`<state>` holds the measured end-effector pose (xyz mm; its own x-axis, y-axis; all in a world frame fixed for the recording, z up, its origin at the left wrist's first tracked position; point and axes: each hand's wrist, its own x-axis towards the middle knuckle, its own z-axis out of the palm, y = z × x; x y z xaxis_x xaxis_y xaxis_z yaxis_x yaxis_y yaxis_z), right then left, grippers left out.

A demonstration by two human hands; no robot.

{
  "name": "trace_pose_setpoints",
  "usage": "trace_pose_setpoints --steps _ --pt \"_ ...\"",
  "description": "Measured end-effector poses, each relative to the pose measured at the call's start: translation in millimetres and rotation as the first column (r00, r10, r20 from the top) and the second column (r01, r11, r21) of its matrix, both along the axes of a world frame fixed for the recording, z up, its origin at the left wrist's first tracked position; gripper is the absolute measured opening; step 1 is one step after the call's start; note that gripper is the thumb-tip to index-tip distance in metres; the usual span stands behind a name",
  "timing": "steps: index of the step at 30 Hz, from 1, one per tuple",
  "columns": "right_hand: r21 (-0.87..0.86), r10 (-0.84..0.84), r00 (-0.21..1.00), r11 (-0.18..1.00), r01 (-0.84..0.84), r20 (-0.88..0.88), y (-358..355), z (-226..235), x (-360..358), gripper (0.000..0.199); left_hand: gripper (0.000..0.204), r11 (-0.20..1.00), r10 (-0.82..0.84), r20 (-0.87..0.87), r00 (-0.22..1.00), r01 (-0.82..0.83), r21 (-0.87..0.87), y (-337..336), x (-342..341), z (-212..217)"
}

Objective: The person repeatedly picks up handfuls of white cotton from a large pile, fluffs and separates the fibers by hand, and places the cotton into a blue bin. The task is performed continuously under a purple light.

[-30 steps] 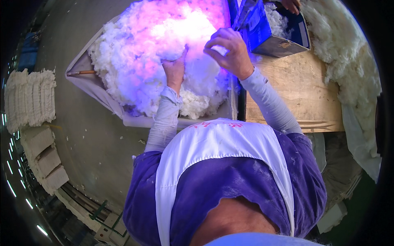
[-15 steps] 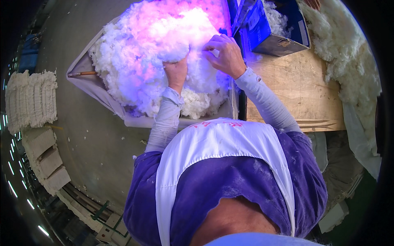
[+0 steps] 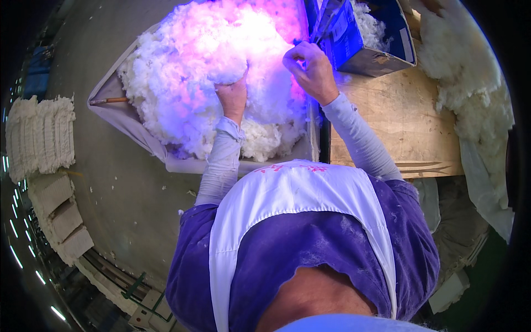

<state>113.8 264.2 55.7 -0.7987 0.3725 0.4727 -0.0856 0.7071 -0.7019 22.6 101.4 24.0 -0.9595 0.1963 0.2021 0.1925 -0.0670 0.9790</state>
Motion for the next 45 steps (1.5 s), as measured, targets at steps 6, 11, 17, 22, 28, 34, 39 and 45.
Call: trace_pose_setpoints --steps 6,11,17,22,28,34,39,45 --pt "0.048 -0.015 0.998 0.999 0.018 -0.065 4.9 7.4 3.2 0.014 0.054 0.999 0.001 -0.032 0.999 -0.002 -0.043 -4.8 -2.3 3.0" --pt "0.262 0.077 0.996 0.963 -0.063 -0.041 -8.7 10.3 3.7 0.018 0.05 0.999 0.011 0.051 0.999 -0.009 -0.039 -2.5 0.9 3.4" --pt "0.184 0.033 0.998 0.983 -0.024 -0.045 -4.5 4.0 -1.8 0.01 0.049 0.995 -0.014 -0.048 0.999 0.009 -0.102 -5.6 -4.5 -5.1" --pt "-0.122 0.049 0.995 0.991 -0.059 -0.083 16.3 2.1 5.8 0.007 0.038 0.997 0.045 -0.11 0.993 -0.051 -0.053 -5.0 -4.8 -5.7" --pt "-0.272 -0.017 0.998 0.962 0.0 -0.06 34.0 12.1 17.3 0.01 0.052 0.997 0.028 0.053 0.998 -0.024 -0.071 -5.9 -6.4 -5.4" --pt "-0.018 -0.226 0.967 0.974 0.226 -0.118 106.5 28.2 30.7 0.011 0.051 0.993 0.107 -0.008 0.994 -0.107 0.049 -7.7 -10.2 -12.2" --pt "0.52 -0.527 0.848 0.707 0.479 -0.065 197.5 29.4 25.6 0.009 0.048 0.989 0.143 0.062 0.988 -0.144 0.023 -14.5 -10.6 -17.7" --pt "0.737 -0.669 0.688 0.61 0.293 0.28 252.4 12.1 32.4 0.016 0.053 0.99 0.135 0.086 0.987 -0.132 -0.039 -16.2 -13.2 -20.2"
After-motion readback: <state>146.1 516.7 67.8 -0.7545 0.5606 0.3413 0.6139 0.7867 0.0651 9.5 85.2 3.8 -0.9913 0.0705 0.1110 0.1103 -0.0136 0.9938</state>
